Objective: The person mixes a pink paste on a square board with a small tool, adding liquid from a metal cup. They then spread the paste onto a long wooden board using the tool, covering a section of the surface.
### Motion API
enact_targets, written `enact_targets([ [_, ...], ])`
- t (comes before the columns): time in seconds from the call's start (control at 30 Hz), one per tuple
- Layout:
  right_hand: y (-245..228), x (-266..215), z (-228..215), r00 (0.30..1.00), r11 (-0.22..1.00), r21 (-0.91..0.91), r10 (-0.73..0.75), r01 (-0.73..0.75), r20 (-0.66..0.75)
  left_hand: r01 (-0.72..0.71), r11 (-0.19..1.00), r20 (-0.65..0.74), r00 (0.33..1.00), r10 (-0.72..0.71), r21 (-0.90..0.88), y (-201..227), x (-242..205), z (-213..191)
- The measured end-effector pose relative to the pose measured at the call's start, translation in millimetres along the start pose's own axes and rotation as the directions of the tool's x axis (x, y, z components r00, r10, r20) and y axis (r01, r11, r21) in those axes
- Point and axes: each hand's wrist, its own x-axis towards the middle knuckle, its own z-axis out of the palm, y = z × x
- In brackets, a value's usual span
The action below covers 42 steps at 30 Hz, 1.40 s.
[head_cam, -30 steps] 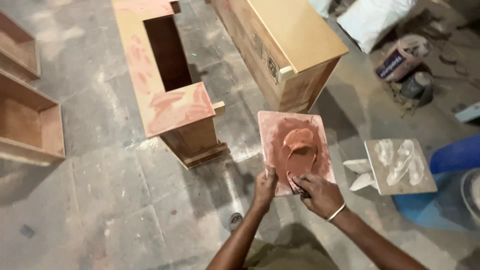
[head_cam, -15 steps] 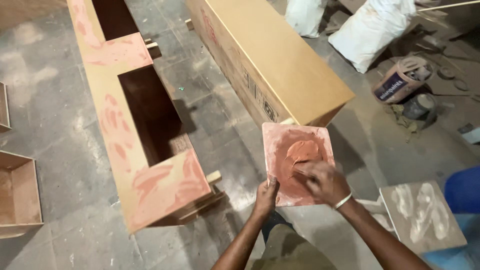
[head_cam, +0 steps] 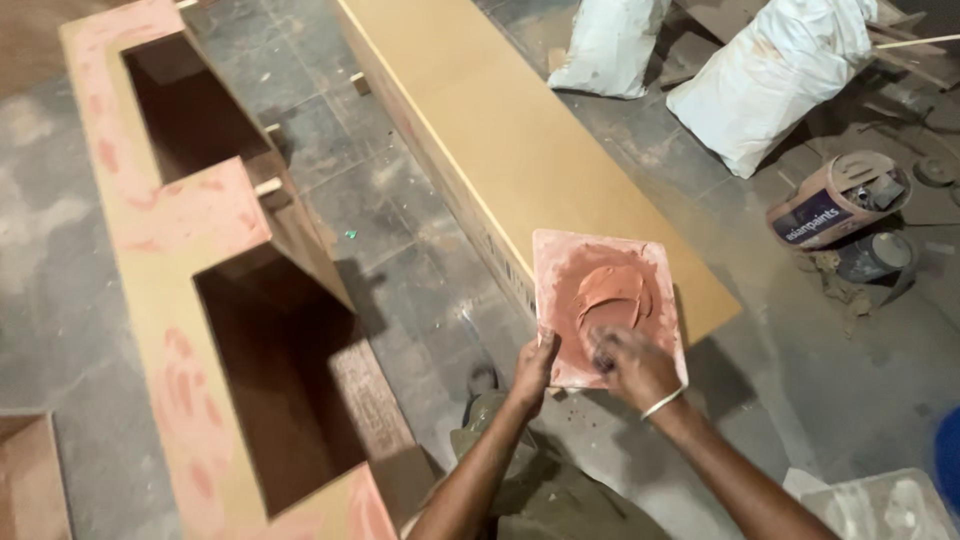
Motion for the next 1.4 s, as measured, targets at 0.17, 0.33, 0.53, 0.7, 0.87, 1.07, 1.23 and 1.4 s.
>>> enact_targets([
  [0.17, 76.6, 114.2, 15.2, 0.975, 0.976, 0.025, 0.218, -0.217, -0.037, 0.149, 0.979, 0.071, 0.985, -0.160, 0.142, 44.2, 158.0, -25.3],
  [0.33, 129.5, 240.4, 44.7, 0.797, 0.811, 0.143, 0.584, -0.567, -0.153, 0.173, 0.957, 0.253, 0.939, -0.232, 0.235, 65.2, 334.5, -49.8],
  [0.53, 121.5, 381.9, 72.6, 0.865, 0.896, 0.105, 0.444, -0.431, -0.234, 0.239, 0.933, 0.377, 0.866, -0.330, 0.269, 107.0, 473.1, -71.7],
  [0.7, 121.8, 451.4, 57.5, 0.809, 0.845, 0.157, 0.535, -0.511, -0.242, 0.219, 0.868, 0.348, 0.851, -0.393, 0.445, 175.3, 503.6, -64.1],
  [0.87, 128.5, 459.1, 63.7, 0.861, 0.896, 0.079, 0.443, -0.438, -0.252, -0.101, 0.435, 0.244, 0.927, -0.285, 0.895, 211.9, 524.1, -51.5],
  [1.07, 108.6, 450.3, 105.0, 0.755, 0.801, 0.095, 0.592, -0.592, -0.283, -0.357, 0.192, 0.380, 0.920, -0.099, 0.914, 188.9, 539.8, -63.4],
  [1.23, 117.1, 428.9, 110.7, 0.811, 0.837, 0.006, 0.531, -0.546, -0.247, -0.288, 0.014, 0.288, 0.953, -0.095, 0.957, 166.8, 535.9, -74.0],
  [1.4, 149.4, 420.7, 126.9, 0.635, 0.726, -0.011, 0.593, -0.687, -0.494, -0.287, -0.035, 0.276, 0.943, -0.186, 0.957, 151.4, 549.1, -71.4],
])
